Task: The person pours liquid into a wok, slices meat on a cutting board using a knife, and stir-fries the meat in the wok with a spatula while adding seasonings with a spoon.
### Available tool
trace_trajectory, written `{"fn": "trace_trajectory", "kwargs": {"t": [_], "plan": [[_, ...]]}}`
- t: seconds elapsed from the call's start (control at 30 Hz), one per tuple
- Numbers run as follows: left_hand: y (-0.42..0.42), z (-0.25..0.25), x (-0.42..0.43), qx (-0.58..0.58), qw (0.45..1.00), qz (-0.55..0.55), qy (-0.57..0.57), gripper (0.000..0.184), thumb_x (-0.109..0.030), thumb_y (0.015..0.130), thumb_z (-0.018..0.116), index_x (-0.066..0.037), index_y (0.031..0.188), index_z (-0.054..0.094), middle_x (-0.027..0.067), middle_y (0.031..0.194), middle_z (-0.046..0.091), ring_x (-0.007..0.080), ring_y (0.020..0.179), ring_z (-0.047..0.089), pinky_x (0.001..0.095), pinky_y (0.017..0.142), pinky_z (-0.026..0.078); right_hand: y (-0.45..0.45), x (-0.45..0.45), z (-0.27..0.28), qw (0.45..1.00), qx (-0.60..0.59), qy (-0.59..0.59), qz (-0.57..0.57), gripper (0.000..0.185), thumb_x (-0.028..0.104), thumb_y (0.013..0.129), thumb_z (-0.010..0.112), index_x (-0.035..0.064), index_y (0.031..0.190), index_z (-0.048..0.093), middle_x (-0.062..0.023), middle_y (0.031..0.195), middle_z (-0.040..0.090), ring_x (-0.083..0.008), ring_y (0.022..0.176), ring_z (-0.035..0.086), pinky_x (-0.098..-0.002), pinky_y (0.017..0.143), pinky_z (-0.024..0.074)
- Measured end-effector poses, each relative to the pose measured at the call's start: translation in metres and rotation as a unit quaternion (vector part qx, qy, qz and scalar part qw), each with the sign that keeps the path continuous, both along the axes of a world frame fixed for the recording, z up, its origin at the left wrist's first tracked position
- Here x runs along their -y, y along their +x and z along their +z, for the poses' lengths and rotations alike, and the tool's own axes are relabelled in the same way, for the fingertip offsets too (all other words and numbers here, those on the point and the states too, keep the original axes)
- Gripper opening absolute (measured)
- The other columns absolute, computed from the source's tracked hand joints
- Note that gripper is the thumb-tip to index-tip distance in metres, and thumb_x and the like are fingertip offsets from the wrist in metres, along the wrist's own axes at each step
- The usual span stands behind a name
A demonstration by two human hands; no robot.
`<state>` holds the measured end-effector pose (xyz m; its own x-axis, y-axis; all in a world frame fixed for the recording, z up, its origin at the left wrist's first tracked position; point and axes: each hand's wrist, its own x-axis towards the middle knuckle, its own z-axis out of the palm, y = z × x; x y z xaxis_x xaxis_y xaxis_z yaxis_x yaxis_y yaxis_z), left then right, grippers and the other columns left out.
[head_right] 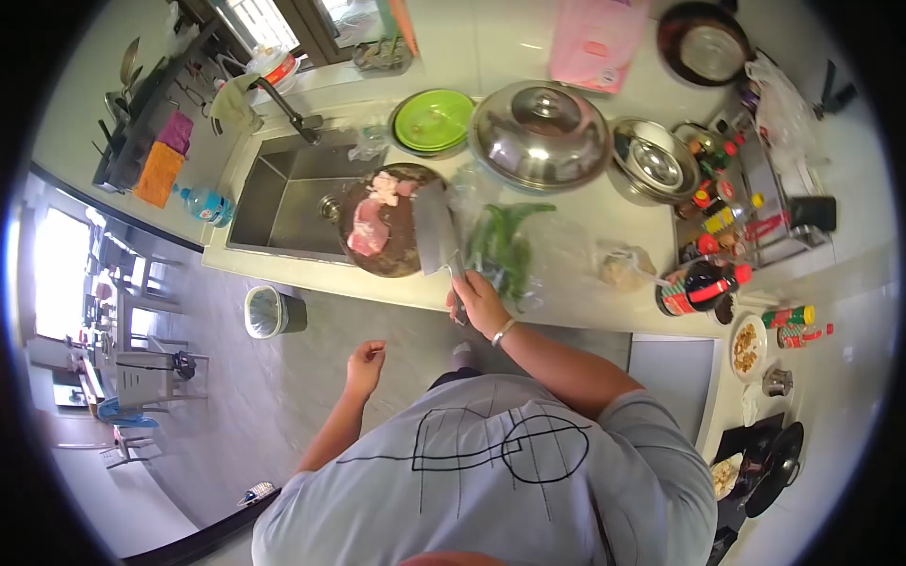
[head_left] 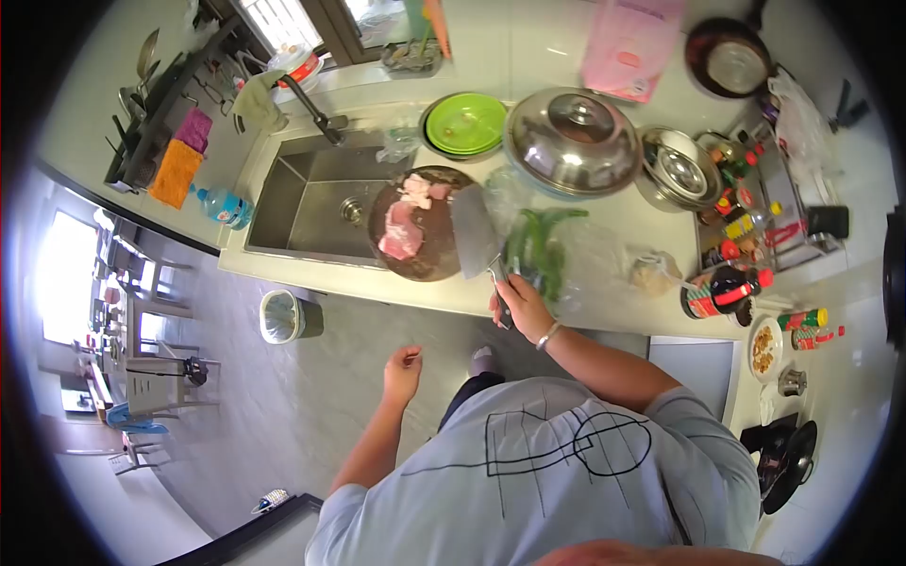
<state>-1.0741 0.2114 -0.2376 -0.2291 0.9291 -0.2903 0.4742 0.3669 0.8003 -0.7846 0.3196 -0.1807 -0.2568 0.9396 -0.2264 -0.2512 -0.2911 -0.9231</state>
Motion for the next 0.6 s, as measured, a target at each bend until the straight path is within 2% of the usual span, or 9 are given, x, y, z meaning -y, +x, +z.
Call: {"fn": "trace_trajectory", "kwargs": {"t": [0.17, 0.2, 0.3, 0.33, 0.43, 0.47, 0.57, 0.6], "plan": [[-0.081, -0.002, -0.004, 0.032, 0.995, 0.081, -0.053, 0.023, -0.010, 0.089, 0.063, -0.002, 0.110, 0.068, 0.0052, 0.095, 0.069, 0.0120, 0.082, 0.063, 0.0259, 0.075, 0.049, -0.072, -0.063, -0.052, 0.993, 0.011, -0.044, -0.105, 0.027, 0.028, 0.103, 0.048, 0.0023, 0.095, 0.051, -0.0073, 0.071, 0.060, -0.0152, 0.056, 0.059, -0.0297, 0.053, 0.0486], [-0.089, -0.005, -0.002, 0.044, 0.994, 0.086, -0.053, 0.022, -0.010, 0.089, 0.064, -0.002, 0.110, 0.068, 0.0046, 0.095, 0.069, 0.0111, 0.081, 0.062, 0.0252, 0.074, 0.049, -0.082, -0.069, -0.055, 0.992, 0.049, 0.000, -0.115, 0.027, 0.028, 0.103, 0.048, 0.0026, 0.094, 0.048, -0.0077, 0.071, 0.060, -0.0158, 0.056, 0.059, -0.0301, 0.052, 0.0490], [-0.099, -0.019, 0.001, 0.085, 0.989, 0.102, -0.064, 0.023, -0.010, 0.089, 0.064, -0.002, 0.111, 0.067, 0.0038, 0.095, 0.069, 0.0102, 0.081, 0.061, 0.0245, 0.073, 0.048, -0.103, -0.077, -0.061, 0.991, 0.031, -0.045, -0.122, 0.027, 0.028, 0.103, 0.048, 0.0022, 0.098, 0.047, -0.0088, 0.071, 0.060, -0.0166, 0.057, 0.061, -0.0303, 0.053, 0.0499], [-0.103, -0.023, 0.000, 0.096, 0.987, 0.106, -0.066, 0.023, -0.010, 0.089, 0.065, -0.002, 0.111, 0.067, 0.0038, 0.095, 0.069, 0.0102, 0.081, 0.061, 0.0245, 0.073, 0.049, -0.111, -0.081, -0.066, 0.991, 0.048, -0.031, -0.117, 0.032, 0.031, 0.103, 0.048, -0.0007, 0.102, 0.045, -0.0103, 0.070, 0.061, -0.0186, 0.052, 0.061, -0.0316, 0.048, 0.0495], [-0.101, -0.021, -0.008, 0.099, 0.990, 0.079, -0.069, 0.023, -0.011, 0.090, 0.065, -0.002, 0.111, 0.067, 0.0040, 0.095, 0.069, 0.0099, 0.081, 0.061, 0.0247, 0.073, 0.048, -0.113, -0.096, -0.059, 0.956, 0.280, -0.083, 0.023, 0.041, 0.035, 0.102, 0.047, -0.0050, 0.103, 0.043, -0.0131, 0.070, 0.063, -0.0219, 0.048, 0.063, -0.0336, 0.043, 0.0502], [-0.101, -0.018, -0.013, 0.096, 0.990, 0.070, -0.079, 0.023, -0.011, 0.090, 0.064, -0.002, 0.111, 0.067, 0.0040, 0.095, 0.069, 0.0098, 0.081, 0.061, 0.0246, 0.073, 0.048, -0.116, -0.101, -0.053, 0.957, 0.254, -0.139, 0.035, 0.050, 0.039, 0.101, 0.046, -0.0106, 0.095, 0.049, -0.0163, 0.068, 0.065, -0.0256, 0.047, 0.064, -0.0354, 0.039, 0.0514], [-0.099, -0.016, -0.030, 0.104, 0.990, 0.049, -0.081, 0.023, -0.011, 0.091, 0.064, -0.002, 0.112, 0.067, 0.0039, 0.095, 0.069, 0.0097, 0.082, 0.060, 0.0245, 0.074, 0.048, -0.110, -0.124, -0.036, 0.921, 0.314, -0.159, 0.166, 0.056, 0.040, 0.100, 0.046, -0.0118, 0.082, 0.058, -0.0183, 0.065, 0.066, -0.0274, 0.051, 0.067, -0.0357, 0.041, 0.0539], [-0.099, -0.018, -0.036, 0.116, 0.990, 0.046, -0.063, 0.023, -0.011, 0.091, 0.063, -0.002, 0.112, 0.067, 0.0039, 0.095, 0.069, 0.0098, 0.083, 0.060, 0.0244, 0.075, 0.048, -0.110, -0.128, -0.032, 0.904, 0.363, -0.148, 0.170, 0.058, 0.039, 0.099, 0.047, -0.0090, 0.071, 0.063, -0.0166, 0.063, 0.066, -0.0261, 0.050, 0.066, -0.0360, 0.042, 0.0531]]}}
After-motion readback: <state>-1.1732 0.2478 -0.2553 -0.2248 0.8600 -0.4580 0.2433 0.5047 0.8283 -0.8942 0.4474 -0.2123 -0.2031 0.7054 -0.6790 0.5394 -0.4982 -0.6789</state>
